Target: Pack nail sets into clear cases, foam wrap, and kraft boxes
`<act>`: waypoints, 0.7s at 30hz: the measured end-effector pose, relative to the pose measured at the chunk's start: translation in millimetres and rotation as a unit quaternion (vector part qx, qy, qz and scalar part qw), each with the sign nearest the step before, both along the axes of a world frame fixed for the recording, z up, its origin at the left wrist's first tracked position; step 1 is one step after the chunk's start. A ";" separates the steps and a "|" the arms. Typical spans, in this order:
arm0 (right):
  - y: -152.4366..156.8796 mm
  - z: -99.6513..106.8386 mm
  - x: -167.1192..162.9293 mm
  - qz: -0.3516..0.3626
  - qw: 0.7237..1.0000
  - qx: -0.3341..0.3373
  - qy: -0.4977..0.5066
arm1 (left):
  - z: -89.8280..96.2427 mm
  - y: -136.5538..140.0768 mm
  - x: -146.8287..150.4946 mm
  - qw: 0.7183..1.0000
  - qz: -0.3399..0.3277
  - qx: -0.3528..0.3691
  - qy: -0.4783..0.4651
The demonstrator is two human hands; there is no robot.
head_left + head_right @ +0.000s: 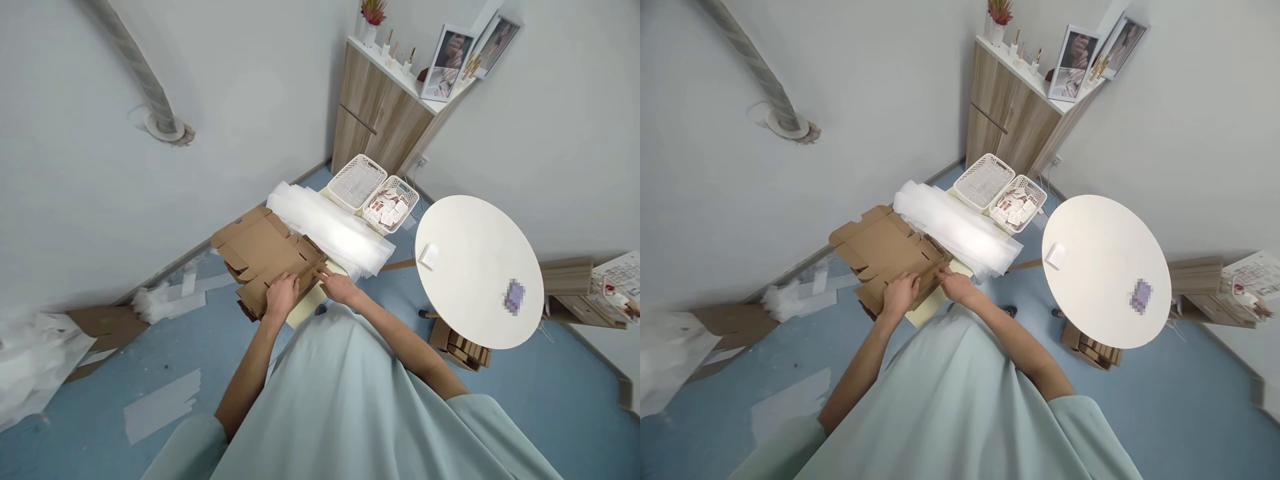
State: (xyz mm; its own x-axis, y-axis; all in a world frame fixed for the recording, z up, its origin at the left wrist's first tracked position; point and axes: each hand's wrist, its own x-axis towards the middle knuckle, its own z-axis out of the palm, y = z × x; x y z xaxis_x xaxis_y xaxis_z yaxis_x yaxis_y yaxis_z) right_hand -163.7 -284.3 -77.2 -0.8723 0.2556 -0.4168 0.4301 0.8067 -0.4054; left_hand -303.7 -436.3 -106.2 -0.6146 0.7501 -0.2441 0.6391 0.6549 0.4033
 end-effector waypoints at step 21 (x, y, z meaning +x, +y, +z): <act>59.2 69.5 65.6 -0.117 0.963 -0.092 0.224 | 162.8 27.0 20.5 0.943 -0.027 0.305 0.131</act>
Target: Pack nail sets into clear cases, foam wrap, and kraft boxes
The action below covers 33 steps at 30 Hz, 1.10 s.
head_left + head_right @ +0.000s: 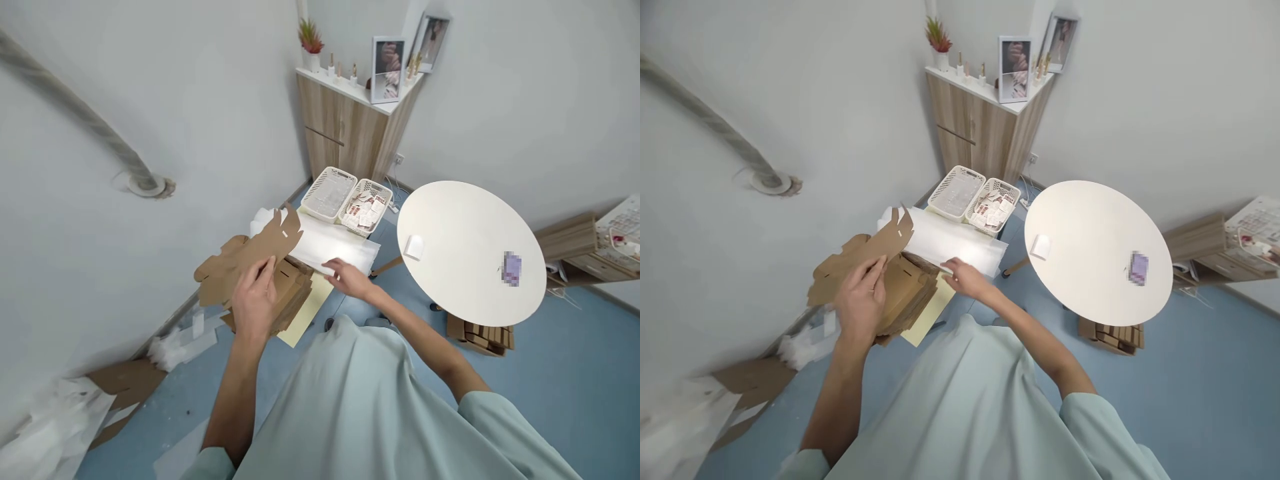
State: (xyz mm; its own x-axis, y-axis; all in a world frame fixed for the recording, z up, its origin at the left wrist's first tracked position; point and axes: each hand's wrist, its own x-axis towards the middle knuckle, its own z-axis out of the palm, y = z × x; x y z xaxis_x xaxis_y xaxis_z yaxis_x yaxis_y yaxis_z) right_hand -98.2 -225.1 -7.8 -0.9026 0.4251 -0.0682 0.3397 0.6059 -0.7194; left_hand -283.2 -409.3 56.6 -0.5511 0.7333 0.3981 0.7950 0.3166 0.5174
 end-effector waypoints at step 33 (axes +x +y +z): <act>149.2 -127.4 522.8 -0.690 0.696 -0.196 -0.026 | -211.6 343.9 449.2 0.717 -0.641 -0.247 0.118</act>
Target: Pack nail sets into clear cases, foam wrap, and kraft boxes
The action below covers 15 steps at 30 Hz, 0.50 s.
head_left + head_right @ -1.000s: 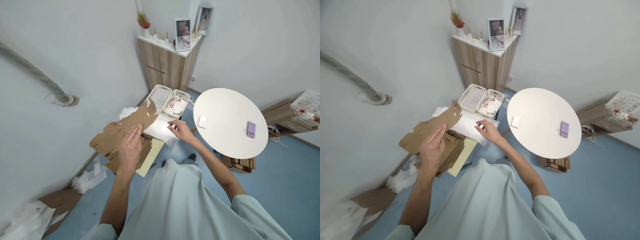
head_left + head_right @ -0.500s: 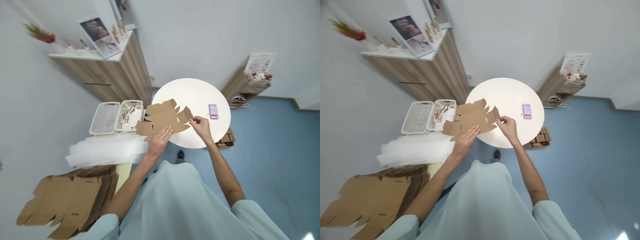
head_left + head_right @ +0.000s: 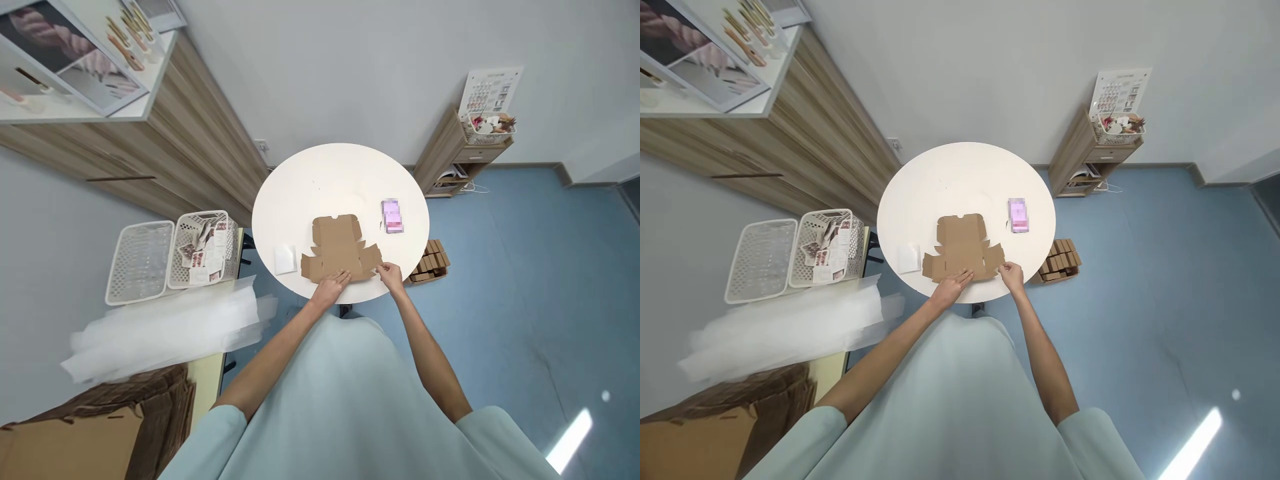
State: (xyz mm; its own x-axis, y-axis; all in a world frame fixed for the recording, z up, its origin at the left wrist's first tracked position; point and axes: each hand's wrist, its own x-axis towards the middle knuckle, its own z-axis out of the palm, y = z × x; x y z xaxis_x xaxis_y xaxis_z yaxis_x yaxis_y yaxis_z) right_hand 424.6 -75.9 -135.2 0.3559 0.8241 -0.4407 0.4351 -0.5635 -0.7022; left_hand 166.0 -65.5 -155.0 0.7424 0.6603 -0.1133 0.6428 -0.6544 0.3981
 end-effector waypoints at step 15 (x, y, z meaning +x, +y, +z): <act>40.9 5.2 -29.6 0.097 0.982 0.064 -0.147 | -26.7 4.6 -80.5 0.981 0.174 -0.089 0.001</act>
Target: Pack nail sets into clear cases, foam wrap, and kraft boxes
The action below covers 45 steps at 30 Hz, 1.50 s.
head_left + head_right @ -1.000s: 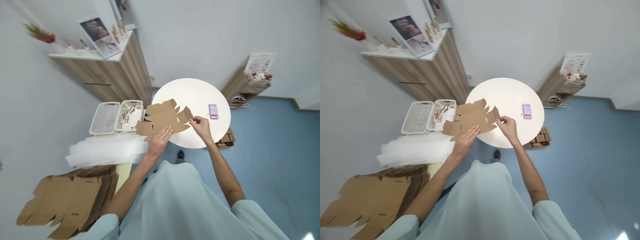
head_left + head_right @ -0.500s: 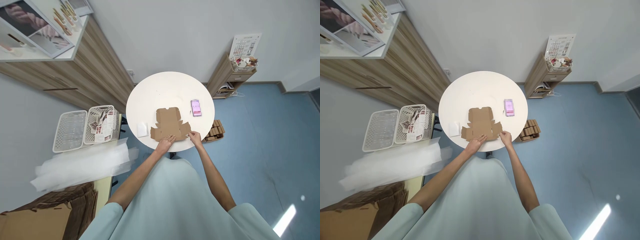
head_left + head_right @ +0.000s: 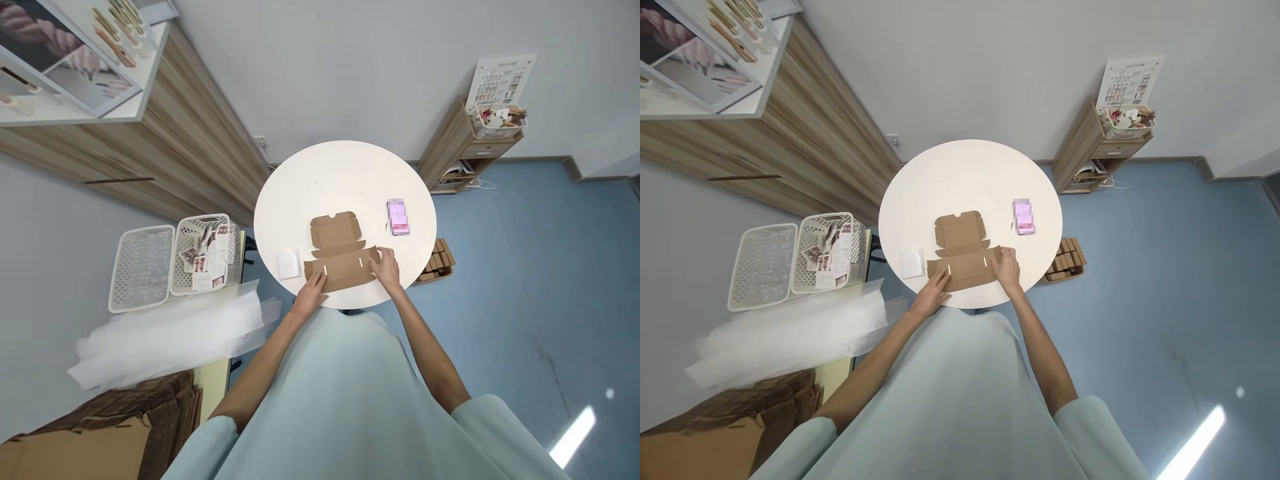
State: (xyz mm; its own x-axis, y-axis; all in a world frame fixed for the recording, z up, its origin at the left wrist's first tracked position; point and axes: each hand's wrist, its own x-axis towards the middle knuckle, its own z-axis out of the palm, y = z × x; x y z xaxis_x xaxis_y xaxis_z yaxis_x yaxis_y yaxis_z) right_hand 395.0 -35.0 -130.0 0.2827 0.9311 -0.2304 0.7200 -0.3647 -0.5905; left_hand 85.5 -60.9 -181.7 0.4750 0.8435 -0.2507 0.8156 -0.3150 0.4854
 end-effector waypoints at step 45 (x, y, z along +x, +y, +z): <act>24.2 -17.1 -19.6 0.287 0.946 -0.129 0.078 | 34.4 40.4 28.7 0.978 0.202 -0.043 0.021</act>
